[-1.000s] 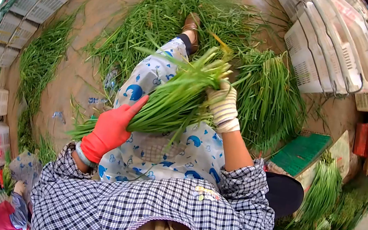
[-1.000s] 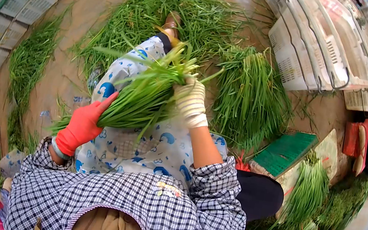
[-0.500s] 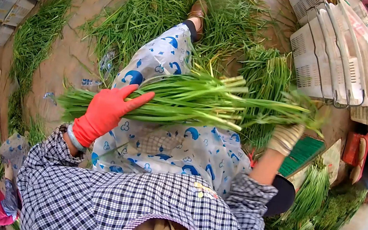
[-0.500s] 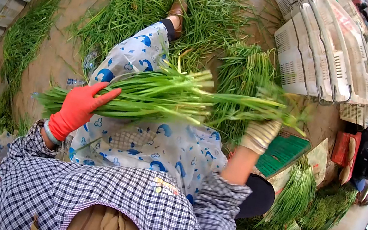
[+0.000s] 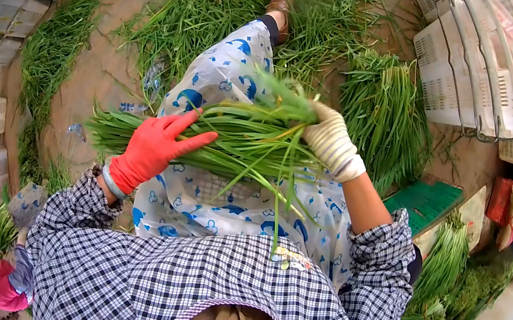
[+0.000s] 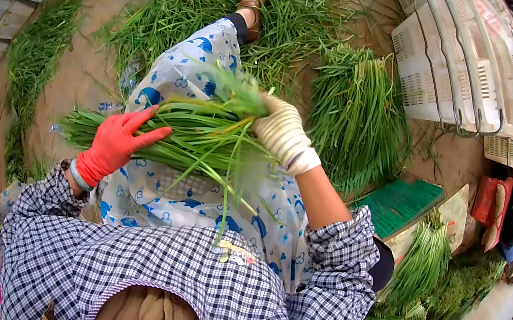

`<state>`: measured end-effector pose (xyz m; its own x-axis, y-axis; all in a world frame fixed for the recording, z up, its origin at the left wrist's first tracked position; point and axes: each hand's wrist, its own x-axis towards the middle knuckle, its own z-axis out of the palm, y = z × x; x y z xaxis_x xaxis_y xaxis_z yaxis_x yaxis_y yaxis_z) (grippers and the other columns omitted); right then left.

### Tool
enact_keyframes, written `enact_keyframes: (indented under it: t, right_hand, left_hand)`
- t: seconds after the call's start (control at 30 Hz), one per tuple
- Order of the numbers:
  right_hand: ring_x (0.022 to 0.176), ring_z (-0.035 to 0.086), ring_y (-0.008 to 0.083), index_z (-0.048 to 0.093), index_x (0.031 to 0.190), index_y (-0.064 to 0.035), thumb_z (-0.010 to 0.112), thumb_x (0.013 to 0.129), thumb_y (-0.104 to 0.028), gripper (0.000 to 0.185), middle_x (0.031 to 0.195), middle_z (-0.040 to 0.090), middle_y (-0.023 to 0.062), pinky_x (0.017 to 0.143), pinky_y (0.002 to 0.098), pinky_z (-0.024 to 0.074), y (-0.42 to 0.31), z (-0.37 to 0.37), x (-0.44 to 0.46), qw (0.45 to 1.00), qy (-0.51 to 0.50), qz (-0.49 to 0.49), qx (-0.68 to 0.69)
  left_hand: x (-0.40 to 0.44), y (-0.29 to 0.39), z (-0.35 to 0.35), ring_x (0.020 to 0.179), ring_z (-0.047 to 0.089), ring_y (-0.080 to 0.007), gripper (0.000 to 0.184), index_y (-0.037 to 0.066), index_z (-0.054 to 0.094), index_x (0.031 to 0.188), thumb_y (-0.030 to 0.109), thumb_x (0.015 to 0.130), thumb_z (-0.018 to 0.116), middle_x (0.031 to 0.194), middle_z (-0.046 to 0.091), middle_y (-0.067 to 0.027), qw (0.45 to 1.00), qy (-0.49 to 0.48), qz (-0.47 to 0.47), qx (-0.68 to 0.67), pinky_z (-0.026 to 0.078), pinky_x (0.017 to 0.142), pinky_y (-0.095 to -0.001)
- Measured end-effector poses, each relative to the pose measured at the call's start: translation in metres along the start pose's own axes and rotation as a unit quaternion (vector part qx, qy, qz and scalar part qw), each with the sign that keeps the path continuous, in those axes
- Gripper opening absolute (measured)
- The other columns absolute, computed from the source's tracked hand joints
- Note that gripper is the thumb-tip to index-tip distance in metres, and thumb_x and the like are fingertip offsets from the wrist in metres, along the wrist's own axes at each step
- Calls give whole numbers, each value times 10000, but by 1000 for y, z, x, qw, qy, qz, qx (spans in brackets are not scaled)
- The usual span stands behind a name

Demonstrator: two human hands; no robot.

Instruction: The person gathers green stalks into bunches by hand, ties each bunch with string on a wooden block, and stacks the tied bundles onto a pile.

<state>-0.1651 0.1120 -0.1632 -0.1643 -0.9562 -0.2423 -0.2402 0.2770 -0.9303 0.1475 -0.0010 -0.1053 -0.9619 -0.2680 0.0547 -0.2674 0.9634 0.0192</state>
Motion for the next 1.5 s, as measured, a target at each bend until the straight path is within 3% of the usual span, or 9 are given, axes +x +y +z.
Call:
enact_keyframes:
  t: [0.1,0.2,0.37,0.53,0.73,0.87,1.13,1.33,1.5]
  right_hand:
    - [760,629,169,599,1096,-41,660,883,-159,251,926,645,53,729,300,549,13,-15,-23,882,122,36,455]
    - [660,562,129,594,1069,-71,664,898,-238,250,823,586,14,621,242,503,-16,-45,-49,843,260,37,470]
    - [536,373,55,577,952,-104,549,968,-341,240,656,453,-71,490,221,312,-79,-146,-38,879,388,-123,248]
    - [666,555,159,625,1062,-72,529,963,-365,324,865,617,58,609,307,466,-97,-228,92,944,315,-98,-25]
    - [676,650,248,673,1084,-78,556,933,-459,426,887,696,143,688,359,549,-120,-121,77,790,-83,25,-607]
    - [676,644,337,681,863,-67,603,847,-516,456,711,636,184,679,418,516,-79,-24,2,849,-234,-35,-473]
    - [755,638,140,691,975,-22,634,904,-164,169,845,705,65,677,261,521,-89,-132,41,950,259,-122,126]
    - [1297,455,315,374,1433,-47,560,934,-432,657,1400,462,209,1046,389,417,-89,-168,77,953,-19,-94,-286]
    - [1185,559,290,451,1403,-95,660,877,-414,649,1310,563,166,1032,412,448,-52,-94,8,941,-306,-22,-145]
  left_hand:
    - [-1,-4,9,981,627,-229,622,328,593,1277,59,716,615,1346,541,-103,999,32,6,-19,512,735,-328]
    - [-3,-11,18,968,633,-232,606,335,597,1267,71,721,608,1331,552,-100,997,54,19,-44,517,705,-332]
    - [-5,-18,29,884,650,-246,599,324,626,1224,53,690,632,1298,579,-101,993,71,43,-84,522,675,-339]
    - [-1,-15,24,883,648,-243,589,331,630,1212,62,688,639,1282,586,-95,992,78,59,-75,527,676,-329]
    - [0,-10,21,885,647,-248,525,307,648,1180,84,705,639,1280,591,-104,993,77,35,-84,520,691,-338]
    - [-4,-11,19,899,638,-229,552,329,638,1203,85,708,630,1301,577,-98,994,65,43,-75,509,681,-330]
    - [-7,-7,32,939,646,-266,579,269,662,1168,37,637,662,1282,591,-116,988,92,-15,-120,516,703,-349]
    - [-5,-5,29,900,651,-277,564,269,674,1152,34,640,661,1259,606,-114,987,97,-6,-129,523,712,-361]
    - [-6,-7,30,876,639,-271,560,255,676,1154,37,638,664,1271,600,-112,985,95,-8,-141,514,705,-360]
